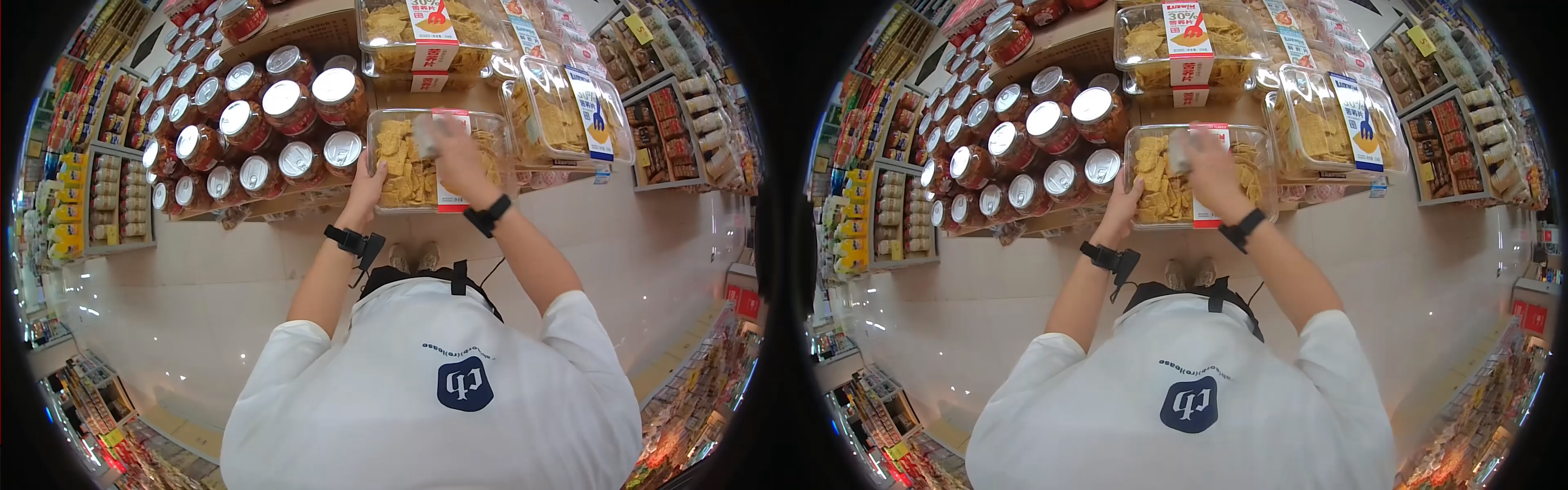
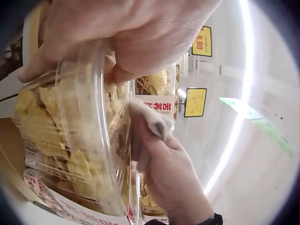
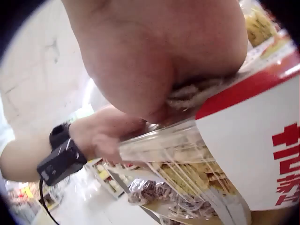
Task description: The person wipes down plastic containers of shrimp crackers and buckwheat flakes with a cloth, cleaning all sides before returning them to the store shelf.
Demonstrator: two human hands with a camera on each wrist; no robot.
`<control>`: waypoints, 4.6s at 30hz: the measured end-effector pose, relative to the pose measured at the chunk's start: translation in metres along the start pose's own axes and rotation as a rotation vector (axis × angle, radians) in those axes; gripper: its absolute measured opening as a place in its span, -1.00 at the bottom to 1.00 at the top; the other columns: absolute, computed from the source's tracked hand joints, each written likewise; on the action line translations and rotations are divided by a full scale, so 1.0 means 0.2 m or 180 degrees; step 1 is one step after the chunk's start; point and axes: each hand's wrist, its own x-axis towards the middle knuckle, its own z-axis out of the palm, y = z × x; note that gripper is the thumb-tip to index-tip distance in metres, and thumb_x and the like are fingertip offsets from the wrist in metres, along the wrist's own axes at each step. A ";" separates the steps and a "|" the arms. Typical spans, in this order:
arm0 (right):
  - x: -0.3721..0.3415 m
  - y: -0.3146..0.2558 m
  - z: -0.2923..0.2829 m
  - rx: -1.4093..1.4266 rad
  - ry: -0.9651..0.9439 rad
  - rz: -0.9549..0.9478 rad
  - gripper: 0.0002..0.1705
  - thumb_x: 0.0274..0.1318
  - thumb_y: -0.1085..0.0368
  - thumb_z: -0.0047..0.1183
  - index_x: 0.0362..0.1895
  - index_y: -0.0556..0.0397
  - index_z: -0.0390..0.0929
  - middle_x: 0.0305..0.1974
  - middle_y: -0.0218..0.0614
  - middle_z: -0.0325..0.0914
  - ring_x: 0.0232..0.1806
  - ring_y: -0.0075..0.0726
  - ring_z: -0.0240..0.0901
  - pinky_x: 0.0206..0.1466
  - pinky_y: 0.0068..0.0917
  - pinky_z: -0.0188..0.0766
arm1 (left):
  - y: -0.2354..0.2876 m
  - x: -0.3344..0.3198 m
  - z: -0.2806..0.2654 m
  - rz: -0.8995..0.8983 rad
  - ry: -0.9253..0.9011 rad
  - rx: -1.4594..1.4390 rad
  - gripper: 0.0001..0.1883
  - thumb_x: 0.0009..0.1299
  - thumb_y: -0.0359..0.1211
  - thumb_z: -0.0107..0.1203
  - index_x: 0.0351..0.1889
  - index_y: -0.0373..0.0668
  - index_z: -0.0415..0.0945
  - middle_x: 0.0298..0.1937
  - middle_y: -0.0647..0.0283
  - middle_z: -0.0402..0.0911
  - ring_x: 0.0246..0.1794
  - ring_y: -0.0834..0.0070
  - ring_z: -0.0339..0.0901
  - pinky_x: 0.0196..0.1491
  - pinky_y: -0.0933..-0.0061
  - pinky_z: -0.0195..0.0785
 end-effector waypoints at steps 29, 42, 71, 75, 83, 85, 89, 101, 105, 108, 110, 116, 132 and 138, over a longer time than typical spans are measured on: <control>-0.01 -0.18 0.18 -0.0983 -0.1211 -0.0420 -0.14 0.08 0.38 0.07 0.51 0.13 0.13 0.54 0.08 0.07 0.59 0.17 -0.04 0.58 0.03 -0.03 | 0.01 -0.02 0.01 0.0382 -0.0186 -0.0051 -0.40 0.65 -0.29 -0.09 0.58 -0.20 -0.01 0.55 0.07 0.21 0.52 0.28 0.17 0.49 0.34 0.04; 0.10 -0.15 0.21 -0.0623 -0.0850 -0.0263 -0.09 0.05 0.38 0.14 0.52 0.14 0.10 0.52 0.05 0.10 0.60 0.17 -0.06 0.60 0.05 -0.06 | -0.14 -0.07 -0.01 0.0786 -0.0213 0.0405 -0.42 0.66 -0.31 -0.15 0.59 -0.14 -0.04 0.58 0.08 0.15 0.53 0.29 0.17 0.48 0.32 0.07; -0.29 0.02 -0.31 0.0250 0.0224 0.0599 -0.20 -0.06 0.65 -0.01 0.38 0.02 0.41 0.41 -0.08 0.36 0.45 0.13 0.23 0.49 -0.07 0.21 | 0.04 -0.17 0.02 0.0295 -0.0245 -0.0130 -0.44 0.69 -0.29 -0.22 0.60 -0.18 -0.04 0.57 0.09 0.11 0.54 0.33 0.11 0.52 0.33 0.00; -0.12 0.01 -0.33 -0.0490 0.0843 0.0582 -0.21 -0.06 0.59 0.07 0.38 -0.03 0.40 0.40 -0.01 0.34 0.44 0.14 0.23 0.47 -0.09 0.21 | -0.05 -0.18 0.01 0.0419 -0.0233 0.0075 -0.45 0.68 -0.30 -0.21 0.57 -0.21 -0.03 0.57 0.09 0.11 0.55 0.31 0.09 0.53 0.33 -0.03; 0.04 0.13 -0.19 0.0194 -0.0699 0.0232 -0.24 -0.09 0.44 0.28 0.31 -0.13 0.44 0.05 -0.13 0.52 0.18 0.10 0.40 0.28 -0.10 0.35 | -0.10 -0.20 -0.05 0.0327 -0.0239 0.0499 -0.54 0.64 -0.27 -0.09 0.41 -0.27 0.15 0.44 0.08 0.27 0.42 0.32 0.23 0.42 0.35 0.10; 0.07 0.16 -0.19 0.0325 -0.1080 0.0322 -0.26 -0.17 0.47 0.32 0.23 -0.12 0.48 -0.02 -0.18 0.56 0.12 0.08 0.43 0.18 -0.09 0.41 | -0.10 -0.20 -0.07 0.0426 -0.0220 0.0618 -0.55 0.63 -0.27 -0.06 0.36 -0.28 0.20 0.40 0.07 0.31 0.39 0.33 0.27 0.39 0.35 0.13; 0.03 0.17 -0.17 0.0307 -0.0871 0.0199 -0.34 -0.19 0.50 0.33 0.13 -0.10 0.55 -0.05 -0.16 0.56 0.06 0.09 0.45 0.12 -0.11 0.44 | -0.10 -0.21 -0.10 0.0629 -0.0122 0.0802 -0.58 0.60 -0.25 0.00 0.28 -0.31 0.29 0.33 0.07 0.39 0.32 0.33 0.34 0.34 0.37 0.19; -0.05 -0.23 -0.58 0.0007 0.0165 -0.0874 -0.43 -0.24 0.45 0.26 0.02 -0.06 0.61 -0.25 -0.28 0.51 -0.18 -0.08 0.46 -0.11 -0.20 0.40 | 0.29 -0.37 0.03 0.1992 0.0363 0.0487 -0.52 0.48 -0.10 0.22 0.15 -0.23 0.40 0.28 0.11 0.40 0.31 0.27 0.37 0.30 0.31 0.28; -0.05 -0.29 -0.64 -0.0196 0.0449 -0.1244 -0.39 -0.22 0.35 0.31 0.09 -0.10 0.61 -0.19 -0.33 0.54 -0.16 -0.18 0.48 -0.08 -0.22 0.40 | 0.51 -0.42 0.04 0.2723 0.0106 0.0795 -0.48 0.49 -0.10 0.20 0.28 -0.17 0.37 0.57 0.06 0.17 0.59 0.12 0.09 0.55 0.05 -0.03; -0.03 -0.33 -0.71 -0.0023 0.0488 -0.1231 -0.37 -0.23 0.36 0.32 0.10 -0.10 0.61 -0.17 -0.31 0.55 -0.16 -0.17 0.48 -0.05 -0.20 0.42 | 0.56 -0.44 0.01 0.3232 -0.0119 0.1114 -0.61 0.55 -0.16 0.11 0.22 -0.14 0.44 0.49 0.07 0.34 0.62 0.04 0.02 0.57 0.00 -0.09; 0.00 -0.35 -0.77 -0.0009 0.0428 -0.1153 -0.35 -0.22 0.42 0.31 0.12 -0.10 0.62 -0.12 -0.28 0.56 -0.11 -0.10 0.50 -0.01 -0.20 0.44 | 0.59 -0.48 0.04 0.3304 -0.0050 0.0917 -0.72 0.58 -0.19 0.06 0.11 -0.13 0.49 0.37 0.06 0.50 0.64 -0.02 -0.04 0.57 -0.05 -0.12; 0.08 -0.50 -0.78 0.0370 0.0589 -0.0047 -0.24 -0.14 0.48 0.26 0.30 0.06 0.47 0.13 -0.07 0.51 0.22 0.12 0.38 0.36 -0.06 0.27 | 0.73 -0.59 0.12 0.4120 0.0322 0.1911 -0.74 0.45 -0.35 0.20 0.03 -0.15 0.46 0.30 0.11 0.56 0.57 -0.04 0.14 0.58 -0.19 -0.18; 0.38 -0.42 -0.96 0.0708 -0.1209 0.0489 -0.34 0.06 0.60 -0.08 0.32 0.04 0.47 0.36 0.00 0.40 0.44 0.06 0.27 0.47 -0.26 0.21 | 0.70 -0.53 0.14 0.3999 0.0775 0.1152 -0.91 0.54 -0.45 0.04 -0.09 -0.16 0.35 0.15 0.12 0.62 0.36 0.05 0.45 0.59 -0.27 -0.31; 0.37 -0.46 -0.73 0.1555 -0.1025 -0.0710 -0.24 0.05 0.64 -0.03 0.43 0.14 0.33 0.52 -0.06 0.18 0.59 -0.07 0.01 0.62 -0.23 -0.06 | 0.69 -0.54 0.15 0.4540 0.0533 0.1866 -0.85 0.46 -0.52 0.09 -0.13 -0.14 0.33 0.08 0.10 0.64 0.28 0.08 0.52 0.58 -0.28 -0.20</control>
